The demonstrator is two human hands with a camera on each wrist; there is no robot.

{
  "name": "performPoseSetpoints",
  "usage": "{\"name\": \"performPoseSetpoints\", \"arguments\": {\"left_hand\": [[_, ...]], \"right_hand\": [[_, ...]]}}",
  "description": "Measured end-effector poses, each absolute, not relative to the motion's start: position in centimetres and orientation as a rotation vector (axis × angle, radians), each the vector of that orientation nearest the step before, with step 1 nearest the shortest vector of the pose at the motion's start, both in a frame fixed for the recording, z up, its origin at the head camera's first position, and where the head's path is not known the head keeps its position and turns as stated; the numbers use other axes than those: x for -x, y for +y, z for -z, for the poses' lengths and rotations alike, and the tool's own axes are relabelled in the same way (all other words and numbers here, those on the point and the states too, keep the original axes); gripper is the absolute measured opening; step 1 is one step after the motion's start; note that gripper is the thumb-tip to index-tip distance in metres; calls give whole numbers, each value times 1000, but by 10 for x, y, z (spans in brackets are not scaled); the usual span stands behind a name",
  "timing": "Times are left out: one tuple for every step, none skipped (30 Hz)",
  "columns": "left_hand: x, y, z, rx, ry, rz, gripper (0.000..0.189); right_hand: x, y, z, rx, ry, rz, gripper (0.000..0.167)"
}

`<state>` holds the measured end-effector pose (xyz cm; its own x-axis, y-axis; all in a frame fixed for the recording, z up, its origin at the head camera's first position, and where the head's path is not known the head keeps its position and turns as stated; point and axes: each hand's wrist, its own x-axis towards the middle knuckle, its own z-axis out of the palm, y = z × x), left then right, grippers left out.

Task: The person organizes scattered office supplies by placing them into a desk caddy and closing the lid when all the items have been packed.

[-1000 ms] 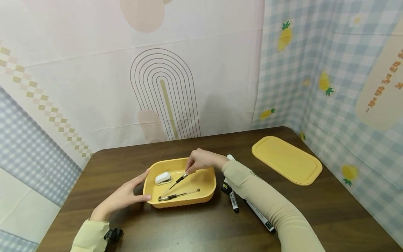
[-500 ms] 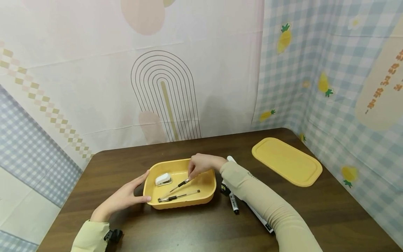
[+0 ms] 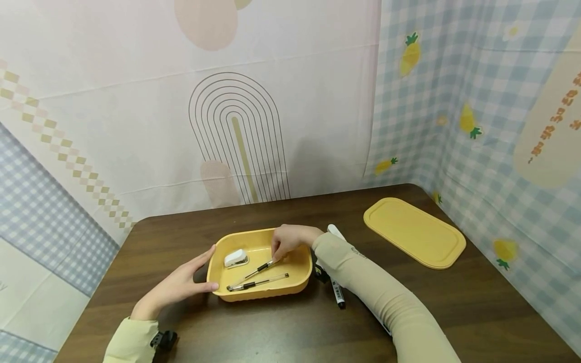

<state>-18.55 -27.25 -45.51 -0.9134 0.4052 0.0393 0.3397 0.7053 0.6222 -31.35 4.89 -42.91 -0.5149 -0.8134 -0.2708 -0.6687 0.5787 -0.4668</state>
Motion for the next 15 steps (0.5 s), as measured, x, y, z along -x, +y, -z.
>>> {"name": "performPoseSetpoints", "arguments": {"left_hand": [[185,-272,455,-614,2808,-994,104],[185,-272,455,-614,2808,-992,104],[185,-272,455,-613,2808,-990,104],[185,-272,455,-615,2809,-987,104],[185,-272,455,-617,2811,-984,104],[185,-272,455,-616,2811,-984,104],[186,-272,455,-615,2811,-984,104],[186,-272,455,-612,2810,-985,104],[186,-271,455,-610,2810,-984,104],[186,-272,455,-615,2811,-981,104],[186,-272,455,-617,2812,-981,103],[186,-272,455,-613,2811,-982,103],[186,-272,455,-611,2810,-981,103],[186,-272,455,-609,2809,-979,103],[186,-272,456,-610,2810,-976,104]], "right_hand": [[314,49,430,1177,2351,420,7],[314,48,430,1169,2352,425,7],[314,48,431,1163,2352,429,7],[314,48,431,1159,2352,432,7],[314,48,431,1155,2350,435,7],[314,48,431,1154,2349,436,7],[313,48,432,1153,2347,440,7],[313,48,432,1153,2346,445,7],[313,48,432,1155,2346,444,7],[313,48,433,1155,2348,444,8],[313,48,433,1158,2350,445,8],[313,48,434,1161,2355,448,8],[313,48,435,1161,2361,447,8],[313,48,435,1162,2367,447,8],[313,48,435,1161,2372,449,8]]}}
